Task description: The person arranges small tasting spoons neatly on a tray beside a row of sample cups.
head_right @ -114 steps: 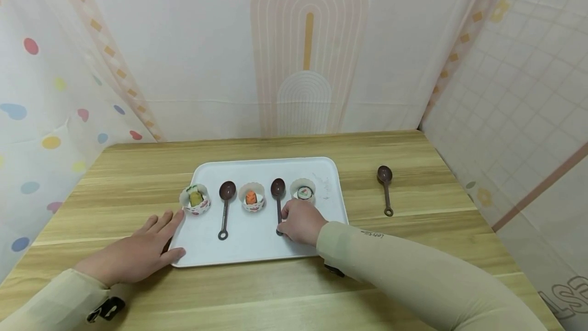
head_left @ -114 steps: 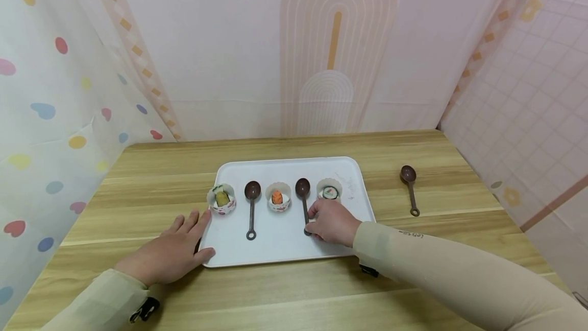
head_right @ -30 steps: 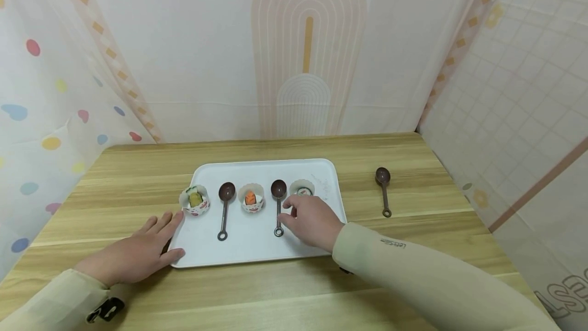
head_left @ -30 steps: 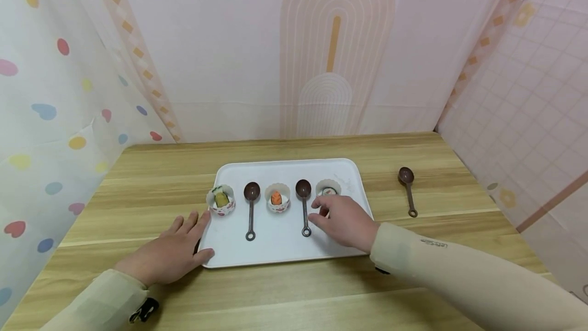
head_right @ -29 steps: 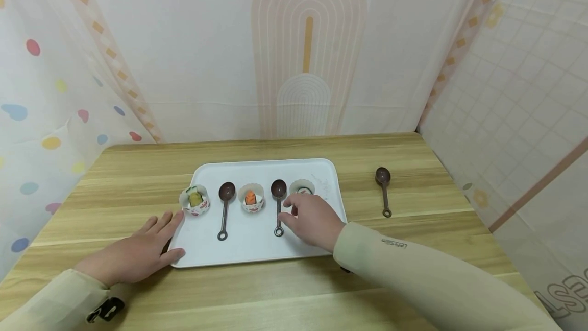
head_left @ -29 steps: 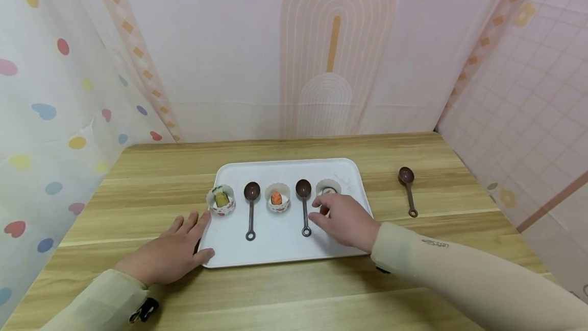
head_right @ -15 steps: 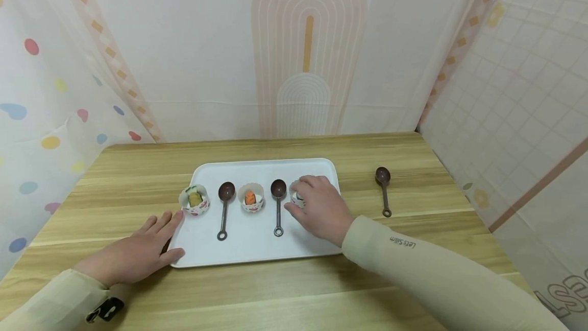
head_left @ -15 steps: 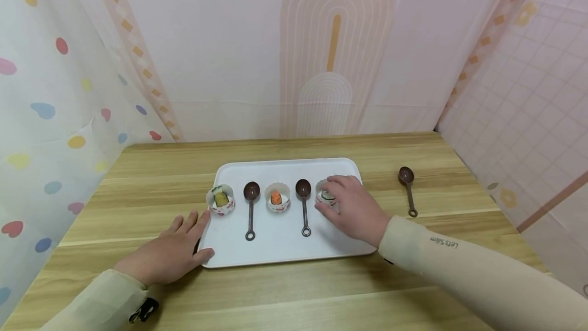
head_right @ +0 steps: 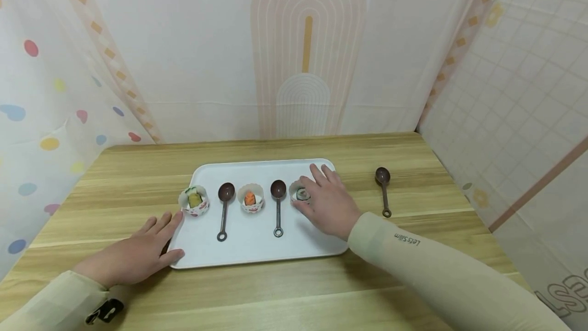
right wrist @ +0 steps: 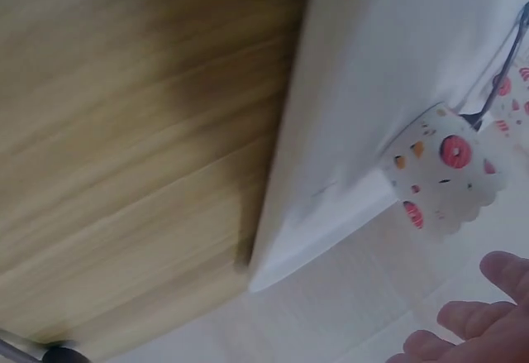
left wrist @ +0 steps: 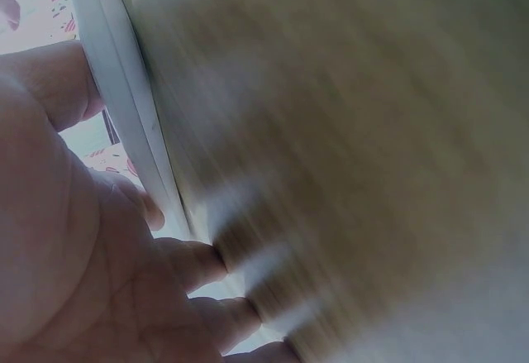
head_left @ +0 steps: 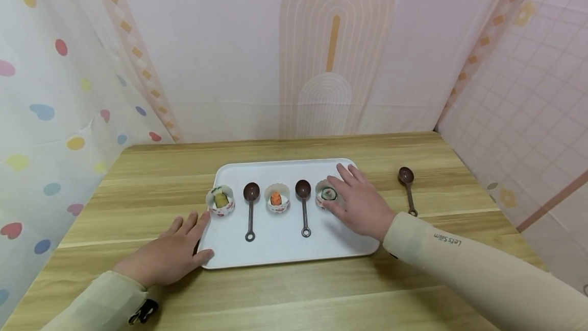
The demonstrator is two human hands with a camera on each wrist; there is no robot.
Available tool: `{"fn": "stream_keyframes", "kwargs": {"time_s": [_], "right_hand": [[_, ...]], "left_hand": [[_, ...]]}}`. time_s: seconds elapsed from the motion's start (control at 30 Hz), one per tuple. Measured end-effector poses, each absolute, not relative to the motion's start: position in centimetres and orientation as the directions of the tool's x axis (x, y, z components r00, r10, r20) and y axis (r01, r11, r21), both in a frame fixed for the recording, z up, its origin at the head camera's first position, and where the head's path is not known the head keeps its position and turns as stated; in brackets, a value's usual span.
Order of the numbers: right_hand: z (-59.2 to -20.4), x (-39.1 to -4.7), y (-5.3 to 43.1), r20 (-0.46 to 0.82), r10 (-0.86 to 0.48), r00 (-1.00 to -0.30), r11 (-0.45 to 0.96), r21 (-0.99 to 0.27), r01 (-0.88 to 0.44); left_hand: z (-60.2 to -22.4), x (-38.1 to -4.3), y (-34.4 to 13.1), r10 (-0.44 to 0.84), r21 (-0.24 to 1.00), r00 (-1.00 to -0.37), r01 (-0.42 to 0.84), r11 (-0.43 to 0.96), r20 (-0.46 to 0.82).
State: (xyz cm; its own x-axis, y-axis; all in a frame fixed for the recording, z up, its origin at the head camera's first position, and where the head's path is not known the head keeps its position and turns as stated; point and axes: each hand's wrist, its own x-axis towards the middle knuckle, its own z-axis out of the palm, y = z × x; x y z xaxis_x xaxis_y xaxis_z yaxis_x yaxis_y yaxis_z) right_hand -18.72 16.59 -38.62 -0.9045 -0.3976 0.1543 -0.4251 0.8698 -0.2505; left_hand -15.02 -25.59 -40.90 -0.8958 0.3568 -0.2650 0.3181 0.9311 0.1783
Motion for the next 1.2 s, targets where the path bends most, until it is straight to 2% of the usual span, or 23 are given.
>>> {"fn": "stream_keyframes", "kwargs": {"time_s": [0.53,1.2], "right_hand": [[-39.1,-19.3,18.1,0.092,-0.309,-0.947,0.911,-0.257,-0.322],[-39.2,-19.4,20.5,0.074,-0.269,-0.96,0.928,-0.249,-0.279]], "left_hand": [[-40.8,-15.0,-25.5,0.35,0.182,-0.896,0.309,0.934,-0.274],[-40.9,-15.1,-25.5,0.356,0.178,-0.895,0.317,0.932,-0.269]]}}
